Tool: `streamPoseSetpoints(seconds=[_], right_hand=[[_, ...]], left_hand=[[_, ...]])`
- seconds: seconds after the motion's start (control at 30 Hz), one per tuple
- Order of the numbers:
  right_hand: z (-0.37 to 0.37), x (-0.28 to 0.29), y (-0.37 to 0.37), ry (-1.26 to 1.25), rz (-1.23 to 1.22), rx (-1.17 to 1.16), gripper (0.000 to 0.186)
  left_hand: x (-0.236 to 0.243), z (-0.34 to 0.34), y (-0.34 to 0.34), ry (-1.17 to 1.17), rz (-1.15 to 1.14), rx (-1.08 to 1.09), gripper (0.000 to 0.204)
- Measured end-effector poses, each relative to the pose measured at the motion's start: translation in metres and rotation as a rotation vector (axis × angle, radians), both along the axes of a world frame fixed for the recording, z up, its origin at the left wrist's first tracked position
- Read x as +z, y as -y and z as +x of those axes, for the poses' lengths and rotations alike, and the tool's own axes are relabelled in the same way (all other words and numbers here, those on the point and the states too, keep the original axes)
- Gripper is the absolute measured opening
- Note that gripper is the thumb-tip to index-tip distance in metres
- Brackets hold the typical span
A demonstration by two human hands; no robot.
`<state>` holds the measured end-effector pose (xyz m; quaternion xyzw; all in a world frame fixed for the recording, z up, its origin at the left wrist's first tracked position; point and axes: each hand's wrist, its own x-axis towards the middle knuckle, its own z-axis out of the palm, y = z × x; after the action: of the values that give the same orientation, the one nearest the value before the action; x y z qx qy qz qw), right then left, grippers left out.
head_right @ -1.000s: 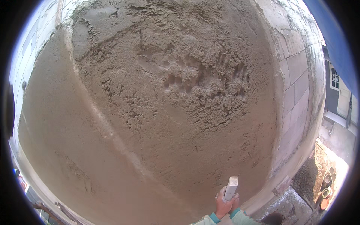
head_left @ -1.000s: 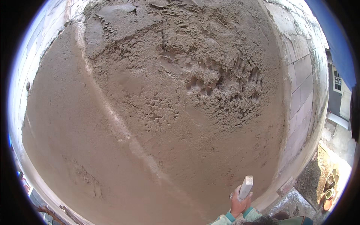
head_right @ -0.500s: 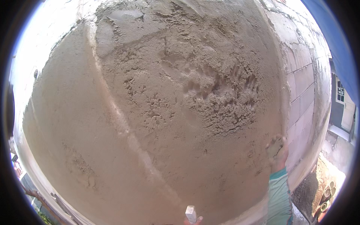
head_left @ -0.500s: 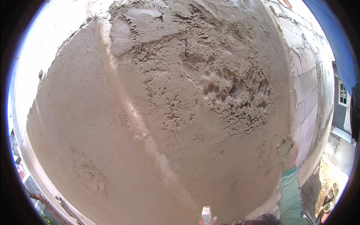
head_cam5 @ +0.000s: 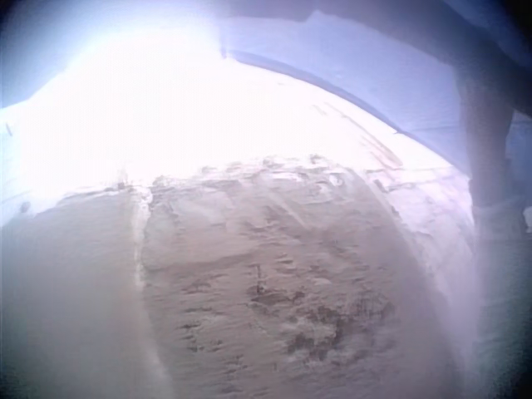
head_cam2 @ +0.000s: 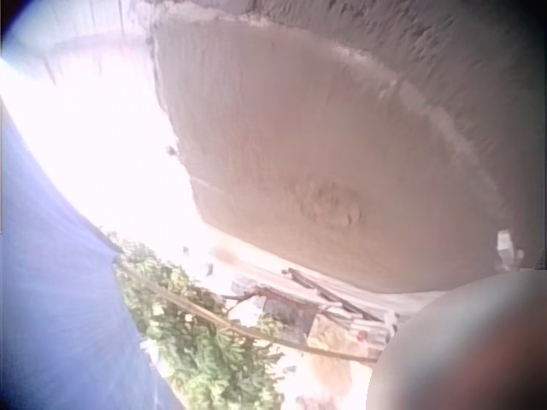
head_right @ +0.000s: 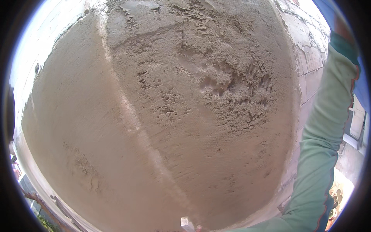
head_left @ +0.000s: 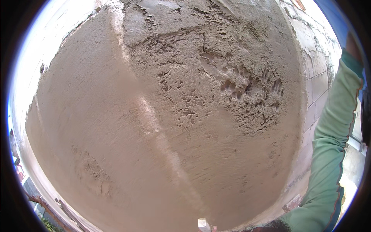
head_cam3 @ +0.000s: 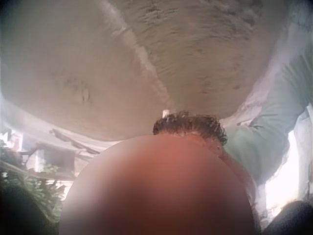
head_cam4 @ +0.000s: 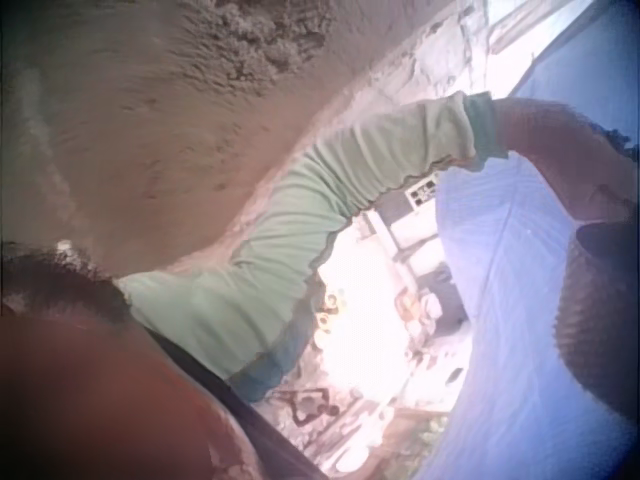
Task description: The person applies and smooths wet cement on a curved wall using a long straightedge and a trowel. They repeatedly level the surface with the straightedge and fill gaps with the trowel, working on a large section of the wall.
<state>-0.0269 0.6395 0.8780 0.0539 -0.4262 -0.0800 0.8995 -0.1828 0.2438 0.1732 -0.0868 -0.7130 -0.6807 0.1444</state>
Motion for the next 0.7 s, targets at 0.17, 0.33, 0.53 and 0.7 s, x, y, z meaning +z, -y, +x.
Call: streamPoseSetpoints(seconds=[0.17, 0.33, 0.53, 0.7], right_hand=[[-0.195, -0.031, 0.040, 0.433, -0.174, -0.511, 0.062], [-0.163, -0.280, -0.018, 0.634, -0.338, 0.154, 0.053], [-0.034, -0.741, 0.052, 1.616, -1.404, 0.318, 0.046], [0.069, -0.938, 0.086, 2.036, -1.879, 0.142, 0.069]], left_hand=[[0.001, 0.014, 0.003, -0.048, 0.057, -0.129, 0.048], [0.046, 0.026, 0.010, -0.005, 0.031, -0.337, 0.044], [0.149, 0.021, -0.001, -0.001, 0.234, -0.643, 0.045], [0.228, 0.007, -0.029, -0.071, 0.595, -0.785, 0.049]])
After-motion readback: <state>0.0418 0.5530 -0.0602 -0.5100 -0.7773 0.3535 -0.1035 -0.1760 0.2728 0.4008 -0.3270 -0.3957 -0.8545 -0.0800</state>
